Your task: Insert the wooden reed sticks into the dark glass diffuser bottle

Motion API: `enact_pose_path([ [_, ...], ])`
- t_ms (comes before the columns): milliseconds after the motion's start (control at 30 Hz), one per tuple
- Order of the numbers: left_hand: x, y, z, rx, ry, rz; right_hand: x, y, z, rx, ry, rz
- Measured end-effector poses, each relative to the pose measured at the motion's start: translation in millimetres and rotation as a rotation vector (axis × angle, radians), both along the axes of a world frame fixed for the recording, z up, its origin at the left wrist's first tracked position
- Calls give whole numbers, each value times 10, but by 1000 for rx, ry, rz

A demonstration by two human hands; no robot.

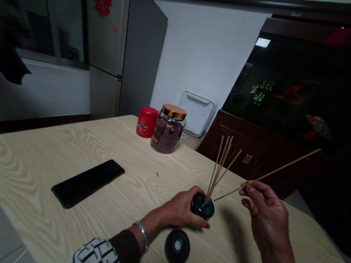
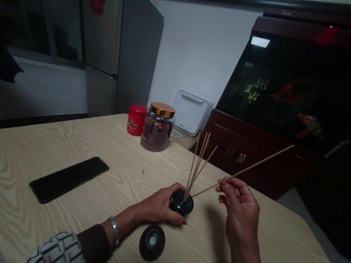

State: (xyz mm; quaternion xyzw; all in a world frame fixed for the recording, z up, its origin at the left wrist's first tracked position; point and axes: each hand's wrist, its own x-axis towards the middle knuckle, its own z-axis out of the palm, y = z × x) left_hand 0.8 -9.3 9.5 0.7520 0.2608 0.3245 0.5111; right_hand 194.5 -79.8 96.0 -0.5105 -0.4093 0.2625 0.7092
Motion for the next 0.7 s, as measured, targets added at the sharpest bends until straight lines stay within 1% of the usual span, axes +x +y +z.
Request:
enact_pose_path([
  [133, -3, 3, 6, 1, -2, -3, -136, -17, 13, 39, -210, -48],
  [233, -3, 2, 7, 2, -12, 0, -191, -25, 8, 33, -316, -31],
  [467, 2, 2, -5, 2, -18, -6, -253, 8, -78, -68, -464, 56],
  [700, 4, 10, -20, 25, -23, -15, -299, 44, -177, -205, -584, 125],
])
